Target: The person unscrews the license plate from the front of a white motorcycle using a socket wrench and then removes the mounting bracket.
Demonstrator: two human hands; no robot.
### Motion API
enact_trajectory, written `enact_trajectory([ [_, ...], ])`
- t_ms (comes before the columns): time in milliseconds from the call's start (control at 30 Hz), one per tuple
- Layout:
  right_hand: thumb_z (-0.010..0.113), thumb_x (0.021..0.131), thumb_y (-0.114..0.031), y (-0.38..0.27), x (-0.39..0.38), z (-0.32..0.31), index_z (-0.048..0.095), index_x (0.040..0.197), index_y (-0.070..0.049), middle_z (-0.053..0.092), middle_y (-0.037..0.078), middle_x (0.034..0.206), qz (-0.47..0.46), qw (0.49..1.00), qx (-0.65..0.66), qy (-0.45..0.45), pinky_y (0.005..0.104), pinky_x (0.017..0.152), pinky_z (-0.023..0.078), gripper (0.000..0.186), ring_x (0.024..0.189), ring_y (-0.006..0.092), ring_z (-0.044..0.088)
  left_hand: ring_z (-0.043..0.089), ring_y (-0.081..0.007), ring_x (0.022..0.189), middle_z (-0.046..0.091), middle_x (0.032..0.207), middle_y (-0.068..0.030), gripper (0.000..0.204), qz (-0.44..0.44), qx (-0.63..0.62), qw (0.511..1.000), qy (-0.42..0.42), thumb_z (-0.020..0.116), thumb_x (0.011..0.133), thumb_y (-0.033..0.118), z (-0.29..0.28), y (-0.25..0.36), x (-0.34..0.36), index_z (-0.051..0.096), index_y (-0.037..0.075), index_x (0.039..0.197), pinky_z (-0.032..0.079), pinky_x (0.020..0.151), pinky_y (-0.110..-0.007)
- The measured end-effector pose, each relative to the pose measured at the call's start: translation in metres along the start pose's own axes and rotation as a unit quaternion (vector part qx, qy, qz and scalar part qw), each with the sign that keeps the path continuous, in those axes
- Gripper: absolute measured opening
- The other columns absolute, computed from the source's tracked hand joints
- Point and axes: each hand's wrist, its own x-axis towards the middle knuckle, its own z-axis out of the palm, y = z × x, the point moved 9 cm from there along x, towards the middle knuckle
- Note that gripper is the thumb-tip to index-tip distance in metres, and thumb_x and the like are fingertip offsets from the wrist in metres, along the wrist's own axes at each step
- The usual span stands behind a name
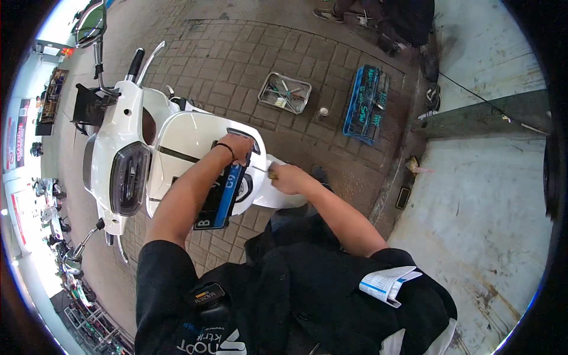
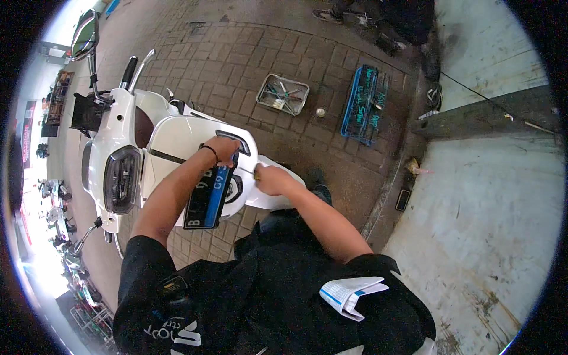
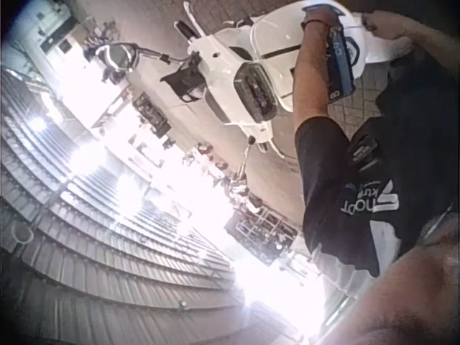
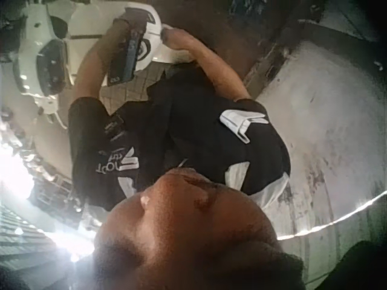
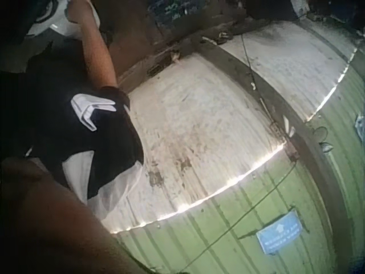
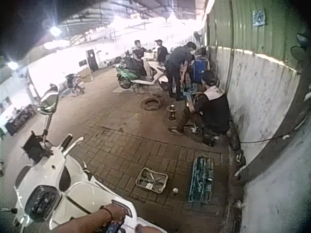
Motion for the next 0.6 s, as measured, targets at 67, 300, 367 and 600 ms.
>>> enact_trajectory([
  [67, 0.060, 0.080, -0.013, 0.028, -0.006, 0.008, 0.050, 0.110, 0.000, 0.062, 0.012, 0.077, 0.078, 0.963, 0.258, 0.022, 0.0347, 0.053, 0.050, 0.034, 0.065, 0.0220, 0.063, 0.064, -0.0343, 0.092, 0.067, 0.093, -0.0166, 0.049, 0.031, -0.013, 0.999, 0.036, 0.080, 0.064, 0.027, 0.001, -0.002, 0.003, 0.057, 0.005, 0.101, 0.051, 0.076, -0.043],
  [300, 0.072, 0.082, -0.024, 0.015, 0.061, 0.051, 0.058, 0.108, -0.002, 0.063, 0.005, 0.083, 0.034, 0.834, 0.544, 0.086, 0.0275, 0.051, 0.045, 0.036, 0.067, 0.0132, 0.061, 0.065, -0.0265, 0.094, 0.067, 0.093, -0.0112, 0.053, -0.029, 0.036, 0.964, 0.262, 0.080, 0.062, 0.035, -0.022, -0.001, -0.031, 0.060, 0.009, 0.103, 0.029, 0.102, -0.051],
  [367, 0.073, 0.081, -0.026, 0.015, 0.072, 0.054, 0.061, 0.103, -0.003, 0.065, 0.004, 0.087, 0.007, 0.830, 0.552, 0.081, 0.0270, 0.054, 0.046, 0.034, 0.067, 0.0125, 0.059, 0.062, -0.0255, 0.101, 0.065, 0.098, -0.0111, 0.050, -0.010, 0.069, 0.954, 0.291, 0.077, 0.066, 0.036, -0.020, 0.006, -0.042, 0.059, 0.008, 0.103, 0.031, 0.102, -0.049],
  [600, 0.070, 0.083, -0.021, 0.096, 0.055, 0.072, 0.065, 0.090, -0.003, 0.064, 0.001, 0.077, 0.103, 0.893, 0.427, 0.103, 0.0274, 0.058, 0.044, 0.020, 0.066, 0.0103, 0.056, 0.058, -0.0257, 0.099, 0.060, 0.091, -0.0091, 0.039, -0.010, 0.004, 0.899, 0.437, 0.070, 0.074, 0.035, -0.020, 0.009, -0.081, 0.058, 0.005, 0.096, 0.039, 0.095, -0.041],
])
